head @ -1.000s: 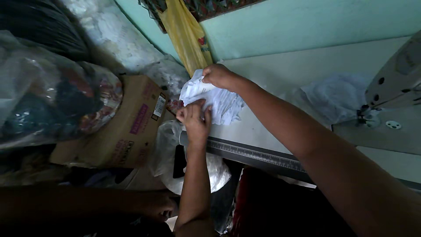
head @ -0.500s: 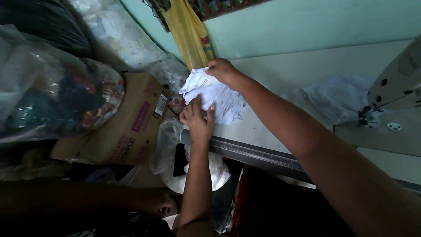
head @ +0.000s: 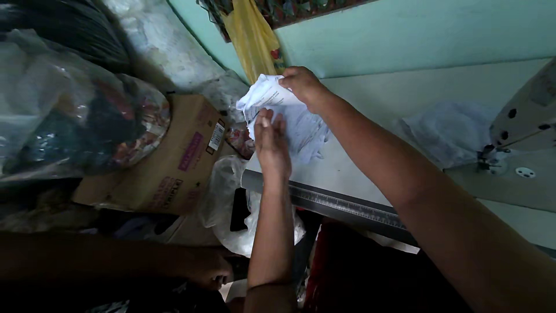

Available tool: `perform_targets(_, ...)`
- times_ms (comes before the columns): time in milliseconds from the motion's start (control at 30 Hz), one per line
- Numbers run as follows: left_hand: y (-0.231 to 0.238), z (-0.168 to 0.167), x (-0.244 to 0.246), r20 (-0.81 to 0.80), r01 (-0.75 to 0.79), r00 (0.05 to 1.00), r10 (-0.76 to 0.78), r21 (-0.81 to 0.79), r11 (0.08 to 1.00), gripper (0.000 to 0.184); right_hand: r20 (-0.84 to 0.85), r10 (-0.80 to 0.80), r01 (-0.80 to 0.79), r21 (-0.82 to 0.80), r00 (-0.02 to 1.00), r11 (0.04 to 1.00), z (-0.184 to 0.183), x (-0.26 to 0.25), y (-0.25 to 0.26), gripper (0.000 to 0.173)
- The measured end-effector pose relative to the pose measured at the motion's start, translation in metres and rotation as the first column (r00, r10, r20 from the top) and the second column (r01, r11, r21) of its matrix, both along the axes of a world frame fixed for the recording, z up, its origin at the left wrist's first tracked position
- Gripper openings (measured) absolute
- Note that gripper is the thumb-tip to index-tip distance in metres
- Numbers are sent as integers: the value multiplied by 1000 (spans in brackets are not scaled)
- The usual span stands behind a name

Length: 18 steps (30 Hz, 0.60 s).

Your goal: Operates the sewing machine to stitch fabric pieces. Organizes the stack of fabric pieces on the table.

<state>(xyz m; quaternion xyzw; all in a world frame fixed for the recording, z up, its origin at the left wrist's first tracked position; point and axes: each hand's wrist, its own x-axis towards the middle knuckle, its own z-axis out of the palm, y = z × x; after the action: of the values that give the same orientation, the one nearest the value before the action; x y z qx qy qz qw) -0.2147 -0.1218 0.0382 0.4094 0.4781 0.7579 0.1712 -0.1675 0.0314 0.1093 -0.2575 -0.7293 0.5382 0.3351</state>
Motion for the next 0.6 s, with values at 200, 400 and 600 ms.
perform_targets(200, 58, 23, 15, 461, -18, 887, -30, 100, 995, 53, -59, 1, 5, 89, 998, 996, 12, 4, 5, 25)
perform_targets(400, 109, 41, -5, 624, -41, 765, -158, 291, 956, 58, -71, 33, -9, 317, 997, 948, 15, 19, 9, 21)
perform_targets(600, 123, 15, -1, 429, 132, 783, -451, 593, 794, 47, -24, -42, 46, 714, 999, 699, -14, 58, -18, 19)
